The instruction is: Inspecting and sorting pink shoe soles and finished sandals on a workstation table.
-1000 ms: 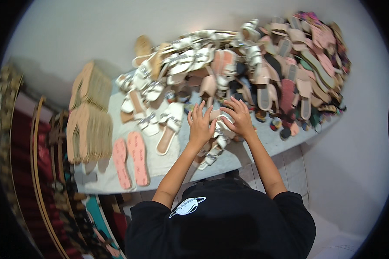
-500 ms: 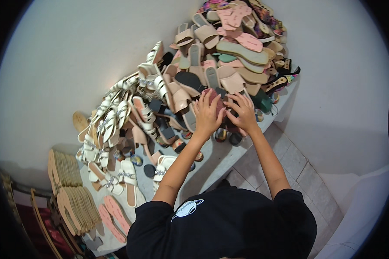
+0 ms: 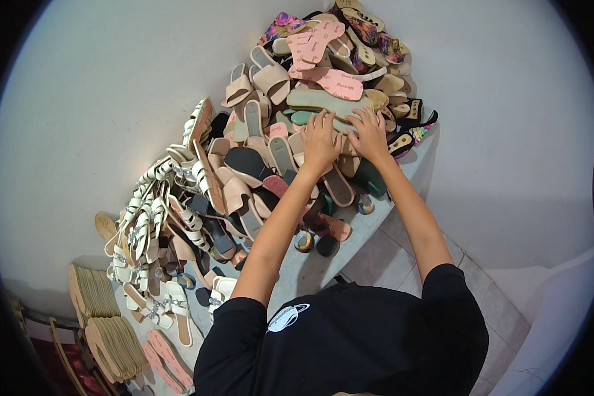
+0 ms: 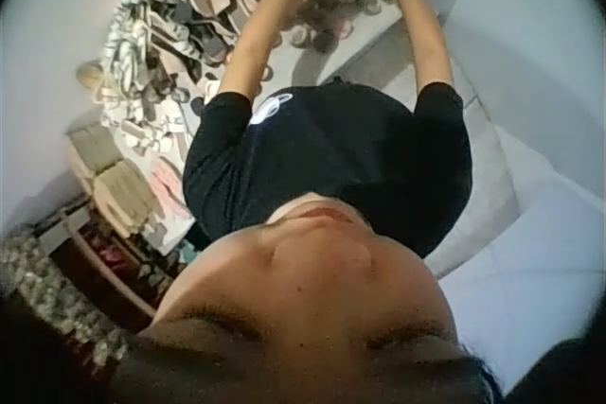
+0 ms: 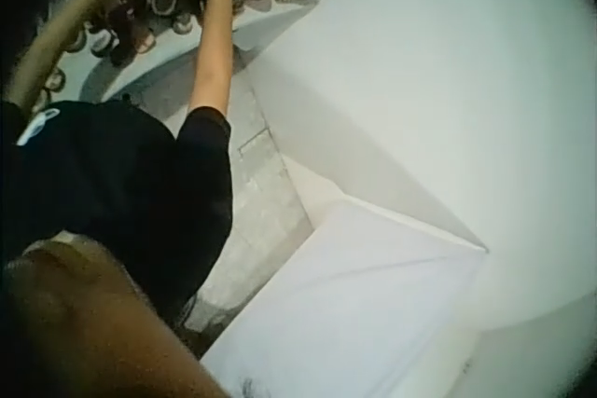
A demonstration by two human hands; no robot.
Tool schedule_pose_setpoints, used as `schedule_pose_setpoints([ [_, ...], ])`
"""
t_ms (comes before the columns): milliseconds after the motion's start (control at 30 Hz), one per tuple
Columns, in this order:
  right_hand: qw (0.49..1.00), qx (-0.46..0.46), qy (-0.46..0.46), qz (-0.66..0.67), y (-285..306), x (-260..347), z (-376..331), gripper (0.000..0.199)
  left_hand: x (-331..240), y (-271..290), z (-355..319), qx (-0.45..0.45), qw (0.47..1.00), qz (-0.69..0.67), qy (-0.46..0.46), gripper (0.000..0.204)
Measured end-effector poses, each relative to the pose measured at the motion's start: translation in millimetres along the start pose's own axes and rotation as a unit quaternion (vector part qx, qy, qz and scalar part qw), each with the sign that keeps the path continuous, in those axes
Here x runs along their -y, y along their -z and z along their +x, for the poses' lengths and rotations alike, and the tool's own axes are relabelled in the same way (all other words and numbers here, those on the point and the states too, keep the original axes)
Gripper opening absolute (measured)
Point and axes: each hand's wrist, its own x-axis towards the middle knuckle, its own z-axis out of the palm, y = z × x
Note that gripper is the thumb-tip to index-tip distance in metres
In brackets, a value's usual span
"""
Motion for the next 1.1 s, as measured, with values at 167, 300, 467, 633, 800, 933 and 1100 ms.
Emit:
schedule_pose_setpoints([
  [167, 0.998, 0.004, -0.024, -0.05, -17.7, -24.9, 34.3, 0.042, 4.4, -25.8, 31.0, 0.064, 0.996, 0.062, 0.005, 0.076],
  [300, 0.996, 0.037, -0.037, -0.069, -36.5, -41.3, 55.8, 0.054, 15.6, -38.8, 42.6, 0.098, 0.99, 0.085, 0.046, 0.081],
  [467, 0.993, 0.066, -0.055, -0.084, -52.7, -46.9, 69.5, 0.062, 29.4, -43.7, 45.0, 0.088, 0.991, 0.093, 0.042, 0.08],
  [633, 0.995, 0.049, -0.071, -0.056, -60.6, -55.6, 73.6, 0.065, 28.3, -44.9, 46.6, 0.082, 0.992, 0.095, 0.034, 0.08],
  [800, 0.998, 0.005, -0.067, -0.006, -47.9, -53.4, 72.3, 0.057, 28.0, -43.6, 42.8, 0.088, 0.992, 0.082, 0.027, 0.084],
  [933, 0.997, -0.047, -0.061, 0.029, -27.4, -52.9, 58.1, 0.054, 26.4, -40.4, 44.0, 0.001, 0.995, 0.103, 0.018, 0.087],
  [1100, 0.991, -0.115, 0.058, 0.029, 7.8, -71.2, 31.5, 0.055, 35.4, -20.6, 58.1, -0.018, 0.991, 0.134, -0.015, 0.091],
])
